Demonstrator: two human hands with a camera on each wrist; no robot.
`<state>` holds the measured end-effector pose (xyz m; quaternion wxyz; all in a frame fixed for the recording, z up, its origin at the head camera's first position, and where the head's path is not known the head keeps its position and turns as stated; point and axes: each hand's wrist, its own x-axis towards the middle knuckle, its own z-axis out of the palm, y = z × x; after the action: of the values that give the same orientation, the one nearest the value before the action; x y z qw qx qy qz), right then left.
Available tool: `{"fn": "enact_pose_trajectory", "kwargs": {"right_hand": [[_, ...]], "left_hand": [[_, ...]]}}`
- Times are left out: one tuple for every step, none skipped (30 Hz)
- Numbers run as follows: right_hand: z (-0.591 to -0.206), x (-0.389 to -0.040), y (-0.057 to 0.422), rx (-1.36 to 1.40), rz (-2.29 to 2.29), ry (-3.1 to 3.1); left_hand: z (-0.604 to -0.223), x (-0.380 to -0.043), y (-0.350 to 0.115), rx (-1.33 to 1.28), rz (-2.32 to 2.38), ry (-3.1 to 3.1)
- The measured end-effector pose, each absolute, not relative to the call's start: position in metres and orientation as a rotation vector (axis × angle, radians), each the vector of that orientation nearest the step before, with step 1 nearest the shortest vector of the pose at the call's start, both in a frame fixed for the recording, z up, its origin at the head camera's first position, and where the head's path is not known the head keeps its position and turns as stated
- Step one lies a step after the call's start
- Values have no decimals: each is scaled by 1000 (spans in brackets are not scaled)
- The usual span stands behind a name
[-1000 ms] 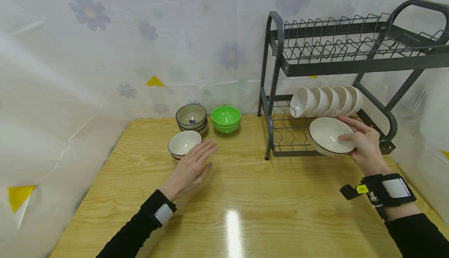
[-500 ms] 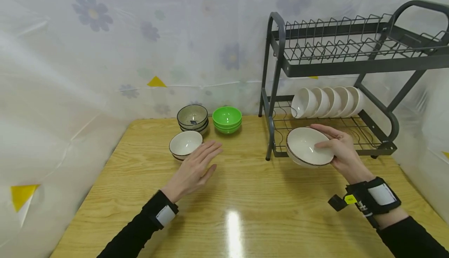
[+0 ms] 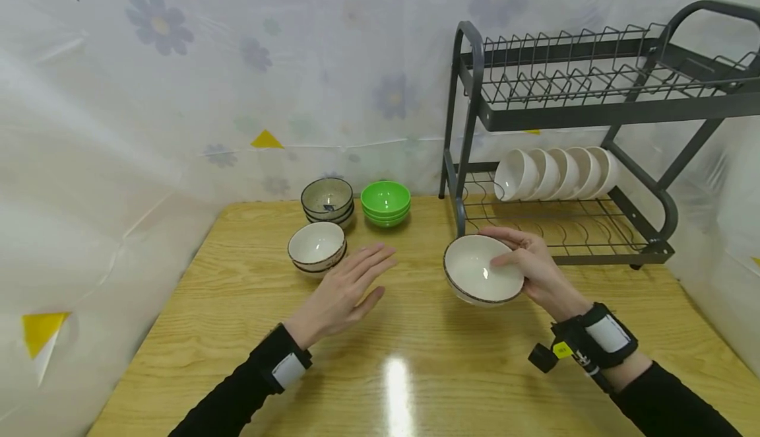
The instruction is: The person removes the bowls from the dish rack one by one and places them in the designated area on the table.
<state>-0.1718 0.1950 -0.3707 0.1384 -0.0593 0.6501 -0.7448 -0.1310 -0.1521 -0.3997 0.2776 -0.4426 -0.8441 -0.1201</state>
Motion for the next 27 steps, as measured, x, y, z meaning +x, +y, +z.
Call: {"fn": "enact_pose_trajectory", "kwargs": {"right_hand": [[-372, -172, 191, -185, -2139, 1891], [-373, -172, 187, -194, -2122, 1904], [-374, -172, 184, -202, -2109, 1910], [-375, -172, 180, -213, -2093, 1917], [-376, -172, 176, -217, -2085, 1914], [-378, -173, 173, -226, -2071, 1919], [-379, -173, 170, -232, -2063, 1920], [-381, -174, 167, -241, -2052, 1922], [-383, -174, 163, -249, -2040, 1926], [-384, -175, 161, -261, -2029, 1927], [-386, -175, 158, -260, -2020, 1931], [-388, -176, 155, -271, -2007, 1936], [-389, -177, 152, -276, -1999, 1936], [-390, -177, 149, -281, -1988, 1937], [-391, -178, 147, -283, -1980, 1933], [-392, -178, 144, -289, -1972, 1926], [-392, -179, 142, -288, -1965, 1922], [-393, -179, 140, -294, -1960, 1916], [-393, -179, 137, -297, -1957, 1909], [-394, -179, 135, -301, -1952, 1906], [-394, -179, 132, -303, -1948, 1902], [-395, -179, 130, -309, -1942, 1902], [-395, -180, 128, -312, -1938, 1901], [-396, -180, 125, -315, -1933, 1900], [-396, -180, 123, -312, -1931, 1897], [-396, -180, 121, -305, -1929, 1896], [-396, -180, 119, -306, -1927, 1889]], "left_hand": [[-399, -131, -150, -1202, -328, -2263], [-398, -131, -149, -1215, -335, -2263], [-397, -130, -147, -1231, -341, -2261], [-397, -130, -145, -1250, -347, -2261], [-396, -130, -143, -1270, -352, -2262], [-396, -130, -141, -1291, -354, -2263], [-395, -129, -139, -1311, -353, -2262], [-395, -129, -137, -1331, -351, -2263], [-395, -129, -136, -1352, -348, -2262], [-394, -128, -134, -1369, -337, -2263], [-394, -128, -132, -1383, -324, -2262], [-394, -128, -130, -1397, -311, -2259], [-395, -128, -128, -1410, -297, -2258], [-395, -127, -127, -1422, -281, -2259], [-395, -127, -125, -1434, -264, -2257], [-395, -127, -124, -1443, -246, -2257], [-395, -127, -123, -1453, -232, -2256], [-395, -126, -121, -1462, -216, -2253], [-396, -126, -120, -1469, -199, -2253], [-396, -126, -119, -1475, -186, -2251], [-396, -126, -118, -1479, -171, -2248], [-396, -125, -117, -1481, -155, -2246], [-397, -125, -116, -1481, -140, -2246], [-397, -125, -116, -1479, -126, -2247], [-398, -125, -115, -1476, -114, -2248], [-398, -124, -114, -1475, -105, -2250], [-399, -124, -114, -1473, -95, -2252]]}}
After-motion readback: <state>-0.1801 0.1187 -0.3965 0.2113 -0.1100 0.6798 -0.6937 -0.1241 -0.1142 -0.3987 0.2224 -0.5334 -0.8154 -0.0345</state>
